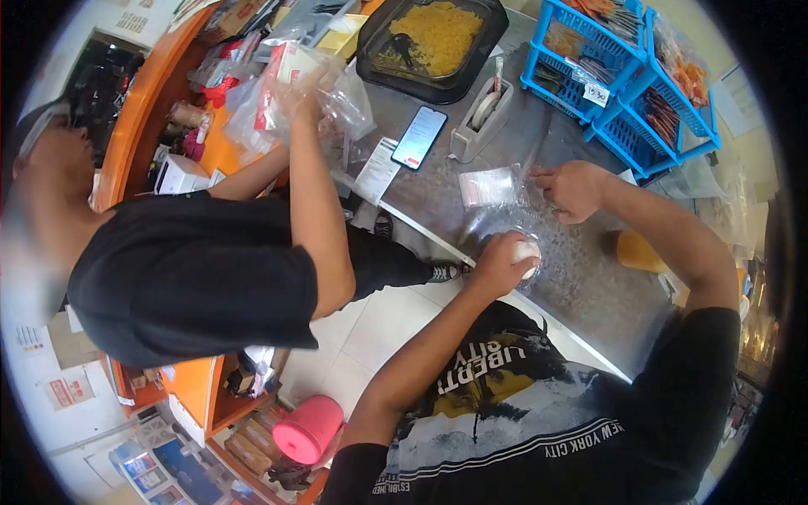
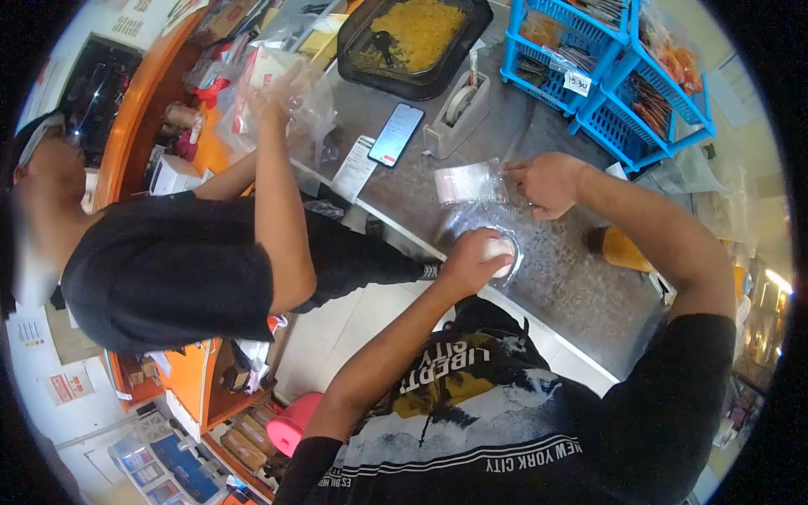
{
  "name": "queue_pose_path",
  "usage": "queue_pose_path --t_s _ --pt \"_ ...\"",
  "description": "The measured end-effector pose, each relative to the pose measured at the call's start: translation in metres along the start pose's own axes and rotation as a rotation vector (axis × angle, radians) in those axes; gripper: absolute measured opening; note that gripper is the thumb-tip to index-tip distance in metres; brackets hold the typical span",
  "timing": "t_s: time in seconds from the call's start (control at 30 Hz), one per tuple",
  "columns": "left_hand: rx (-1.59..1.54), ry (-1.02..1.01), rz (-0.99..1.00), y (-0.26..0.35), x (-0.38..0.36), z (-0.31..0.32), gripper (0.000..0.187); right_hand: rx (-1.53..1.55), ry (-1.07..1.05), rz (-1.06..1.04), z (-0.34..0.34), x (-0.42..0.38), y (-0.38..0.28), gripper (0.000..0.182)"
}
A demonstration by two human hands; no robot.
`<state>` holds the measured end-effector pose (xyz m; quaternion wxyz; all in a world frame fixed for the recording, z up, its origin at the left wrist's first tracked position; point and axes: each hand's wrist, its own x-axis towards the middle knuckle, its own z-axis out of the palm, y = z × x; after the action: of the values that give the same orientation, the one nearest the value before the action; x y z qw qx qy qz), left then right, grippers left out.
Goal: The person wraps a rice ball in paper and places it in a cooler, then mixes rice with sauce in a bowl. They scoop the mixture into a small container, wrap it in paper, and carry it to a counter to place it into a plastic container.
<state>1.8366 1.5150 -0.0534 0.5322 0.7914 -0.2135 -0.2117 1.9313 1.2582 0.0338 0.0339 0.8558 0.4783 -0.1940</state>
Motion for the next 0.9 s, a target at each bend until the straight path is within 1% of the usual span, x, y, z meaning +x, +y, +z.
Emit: queue_pose_path --t_s 0.07,0.1,0.2,0.27,0.33,0.37,0.4,0.47,0.5,0.57,0.6,0.67,0.7,0.77,0.83,0.9 --pt "0.045 -0.122 -0.062 -0.013 0.016 0.009 0.05 0.021 0.004 0.022 0.01 0.005 0.013 0.024" --pt "0.132 -0.142 -0.067 -0.017 0.019 0.011 0.051 0.034 -0.001 0.043 0.017 0.006 0.017 0.023" --pt "0.214 -0.275 -0.138 -0.021 0.029 0.021 0.051 -0.089 0.024 0.084 0.041 0.004 0.026 0.019" --pt "0.271 -0.301 -0.123 -0.015 0.032 0.028 0.053 -0.08 0.051 0.149 0.048 0.006 0.025 0.017" --pt "0.324 -0.306 -0.111 -0.006 0.031 0.037 0.053 -0.041 -0.021 0.248 0.043 0.013 0.021 0.017" --pt "0.329 -0.293 -0.044 -0.009 0.03 0.043 0.047 -0.027 -0.111 0.31 0.035 0.018 0.019 0.018" --pt "0.266 -0.319 -0.079 -0.011 0.033 0.045 0.045 -0.016 -0.199 0.373 0.028 0.023 0.019 0.019" --pt "0.136 -0.368 -0.145 -0.014 0.04 0.047 0.041 -0.004 -0.242 0.377 0.02 0.029 0.022 0.024" --pt "0.101 -0.358 -0.113 -0.02 0.042 0.049 0.04 0.0 -0.265 0.379 0.015 0.032 0.024 0.026" --pt "0.029 -0.334 -0.047 -0.036 0.045 0.055 0.037 0.169 -0.175 0.506 -0.014 0.039 0.021 0.021" --pt "0.082 -0.273 0.046 -0.036 0.045 0.057 0.037 0.252 -0.13 0.57 -0.03 0.045 0.018 0.018" --pt "0.191 -0.152 0.23 -0.03 0.041 0.061 0.038 0.453 0.16 0.429 -0.062 0.063 0.023 0.019" --pt "0.261 -0.162 0.243 -0.026 0.038 0.059 0.037 0.551 0.308 0.356 -0.073 0.076 0.028 0.02" --pt "0.401 -0.175 0.272 -0.016 0.036 0.05 0.036 0.603 0.585 0.198 -0.074 0.117 0.048 0.023" --pt "0.509 -0.147 0.339 -0.017 0.036 0.045 0.037 0.512 0.586 0.263 -0.069 0.167 0.074 0.031" --pt "0.627 -0.121 0.389 -0.019 0.035 0.041 0.039 0.495 0.421 0.467 -0.057 0.215 0.1 0.044"
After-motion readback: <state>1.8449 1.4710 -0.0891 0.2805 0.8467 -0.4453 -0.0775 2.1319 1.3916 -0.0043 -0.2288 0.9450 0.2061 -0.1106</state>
